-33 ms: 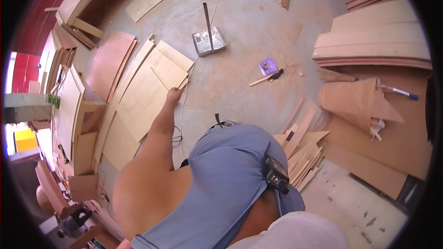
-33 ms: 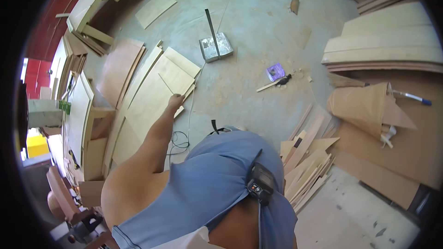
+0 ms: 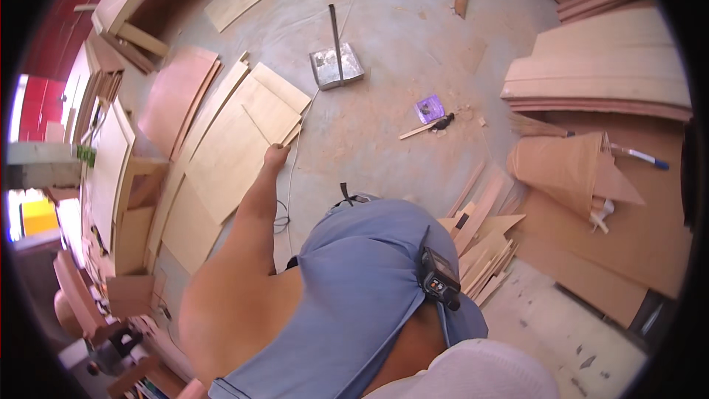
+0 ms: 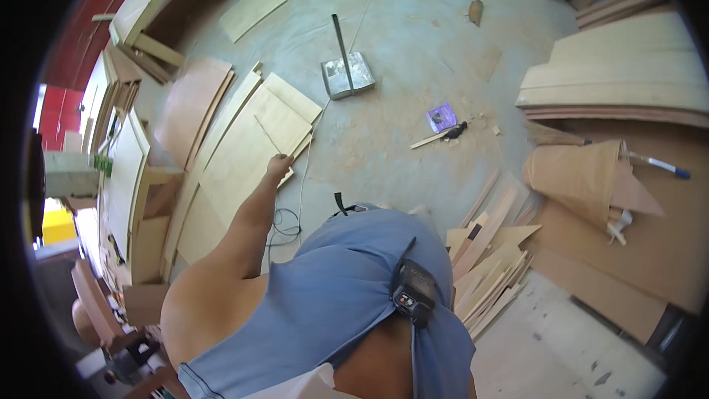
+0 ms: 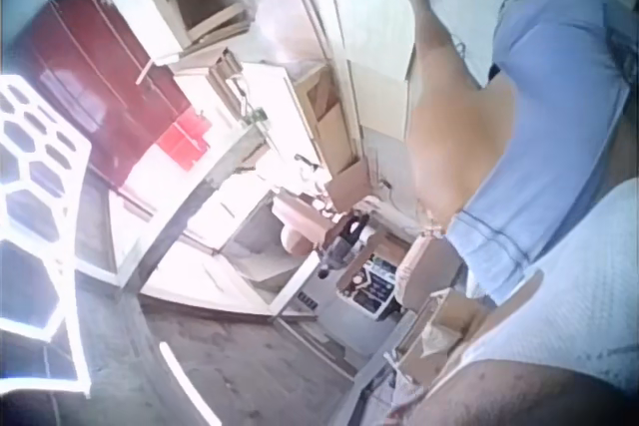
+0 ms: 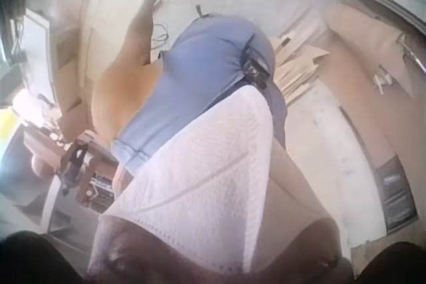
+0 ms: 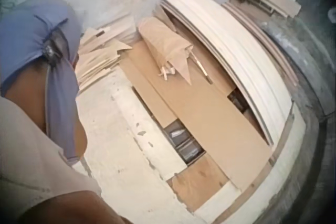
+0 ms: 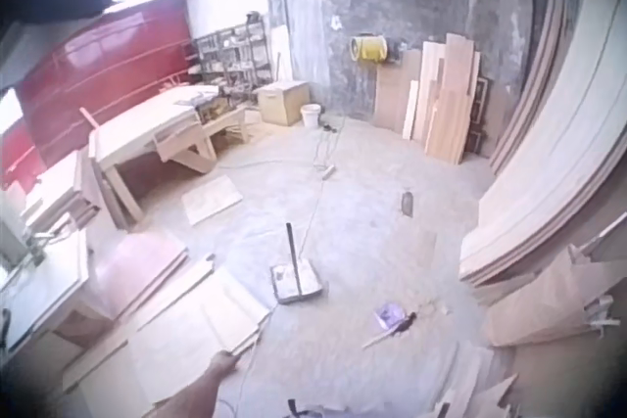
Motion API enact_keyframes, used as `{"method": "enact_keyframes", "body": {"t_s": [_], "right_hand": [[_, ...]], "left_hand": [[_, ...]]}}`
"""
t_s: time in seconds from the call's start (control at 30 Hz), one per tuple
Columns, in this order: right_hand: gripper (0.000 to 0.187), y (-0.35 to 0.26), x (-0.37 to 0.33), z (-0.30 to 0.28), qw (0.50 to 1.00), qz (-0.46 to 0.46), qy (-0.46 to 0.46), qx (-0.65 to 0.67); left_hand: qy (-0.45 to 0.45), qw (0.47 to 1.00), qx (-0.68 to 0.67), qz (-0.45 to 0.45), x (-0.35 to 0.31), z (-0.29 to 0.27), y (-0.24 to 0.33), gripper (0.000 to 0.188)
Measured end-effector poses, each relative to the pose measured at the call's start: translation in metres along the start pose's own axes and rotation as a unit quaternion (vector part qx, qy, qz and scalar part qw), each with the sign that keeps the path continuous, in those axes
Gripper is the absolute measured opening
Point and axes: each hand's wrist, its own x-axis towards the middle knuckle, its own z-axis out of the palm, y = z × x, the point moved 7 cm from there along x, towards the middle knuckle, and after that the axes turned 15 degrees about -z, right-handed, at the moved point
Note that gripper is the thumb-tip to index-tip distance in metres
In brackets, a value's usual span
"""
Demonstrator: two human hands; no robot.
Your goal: The person collects wooden planks and strips from the floor and stacks them onto piles, disconnects power cords from a power strip, and sweeps the workshop floor using a broom.
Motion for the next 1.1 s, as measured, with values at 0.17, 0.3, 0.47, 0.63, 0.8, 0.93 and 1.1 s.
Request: {"method": "enact_keyframes", "body": {"t_s": [0.17,0.3,0.47,0.63,0.8,0.93,1.1], "right_hand": [[0.038,-0.028,0.085,-0.022,0.989,-0.044,-0.106,-0.090],[0.038,-0.028,0.169,-0.047,0.960,-0.073,-0.182,-0.202],[0.039,-0.159,0.286,-0.092,0.967,-0.163,-0.183,-0.067],[0.036,-0.233,0.393,-0.140,0.990,-0.117,-0.076,0.023],[0.040,-0.299,0.454,-0.120,0.984,-0.139,-0.111,0.003],[0.031,-0.300,0.470,-0.074,0.967,-0.233,-0.100,-0.016],[0.029,-0.259,0.424,-0.045,0.889,-0.363,-0.207,-0.189]], "left_hand": [[-0.077,0.992,-0.005,-0.101,-0.054,0.054,-0.078,0.042],[-0.173,0.973,0.020,-0.151,-0.130,0.105,-0.072,0.042],[-0.180,0.952,-0.038,-0.246,-0.176,0.109,-0.081,0.045],[-0.081,0.980,-0.075,-0.166,-0.156,0.074,0.017,0.050],[-0.024,0.984,-0.149,-0.094,-0.144,0.042,0.103,0.061],[-0.003,0.994,-0.105,-0.017,-0.124,0.027,0.177,0.075],[0.059,0.978,-0.159,0.124,-0.080,-0.005,0.326,0.092]]}}
